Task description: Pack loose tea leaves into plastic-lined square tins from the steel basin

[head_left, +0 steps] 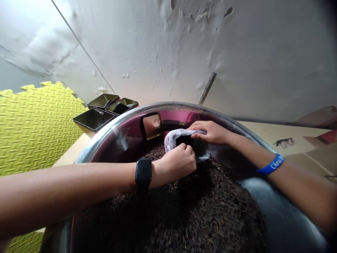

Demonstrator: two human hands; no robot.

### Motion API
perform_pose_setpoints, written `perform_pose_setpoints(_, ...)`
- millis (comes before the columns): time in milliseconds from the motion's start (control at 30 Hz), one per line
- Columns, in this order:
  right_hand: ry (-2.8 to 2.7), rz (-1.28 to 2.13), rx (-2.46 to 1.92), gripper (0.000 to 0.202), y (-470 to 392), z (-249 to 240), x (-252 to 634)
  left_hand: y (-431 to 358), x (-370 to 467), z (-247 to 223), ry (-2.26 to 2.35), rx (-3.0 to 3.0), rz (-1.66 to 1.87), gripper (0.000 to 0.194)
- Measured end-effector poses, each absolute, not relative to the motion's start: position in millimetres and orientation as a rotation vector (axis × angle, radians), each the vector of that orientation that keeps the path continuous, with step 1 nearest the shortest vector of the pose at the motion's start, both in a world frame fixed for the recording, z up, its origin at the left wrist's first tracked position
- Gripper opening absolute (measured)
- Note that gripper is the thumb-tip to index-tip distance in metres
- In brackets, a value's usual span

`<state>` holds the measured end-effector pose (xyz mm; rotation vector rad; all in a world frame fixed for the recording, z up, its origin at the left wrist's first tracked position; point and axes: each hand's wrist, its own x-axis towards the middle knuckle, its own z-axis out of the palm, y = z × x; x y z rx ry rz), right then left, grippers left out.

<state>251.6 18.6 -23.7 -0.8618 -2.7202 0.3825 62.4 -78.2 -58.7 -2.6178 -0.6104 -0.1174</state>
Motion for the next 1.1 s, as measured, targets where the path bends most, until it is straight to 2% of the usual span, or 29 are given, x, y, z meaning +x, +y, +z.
perform_pose_setpoints(467,-2.732,0.375,-0.860,0.043,20.7,-24.9,253.1,-72.9,60.7,-57.2,-0.640,-2.695,-0.122,0.017)
perform_pose_setpoints(633,-2.717,0.398,-0.876,0.041,20.2,-24.1,253.1,-67.3,50.6,-36.3,-0.413,-2.840,-0.234,0.019)
perform_pose_setpoints(833,-2.721,0.396,-0.881,0.041,22.3,-25.0,253.7,-83.7,53.0,-20.7,-0.136,-3.131,-0.333,0.045)
perform_pose_setpoints(1000,-2.709,0.396,-0.887,0.044,22.5,-25.4,254.3,-101.7,60.4,-37.0,0.046,-3.338,-0.210,0.077)
perform_pose_setpoints(1100,-2.712,0.384,-0.894,0.043,20.8,-24.5,254.2,-105.7,61.5,-51.3,0.000,-3.411,-0.178,0.087)
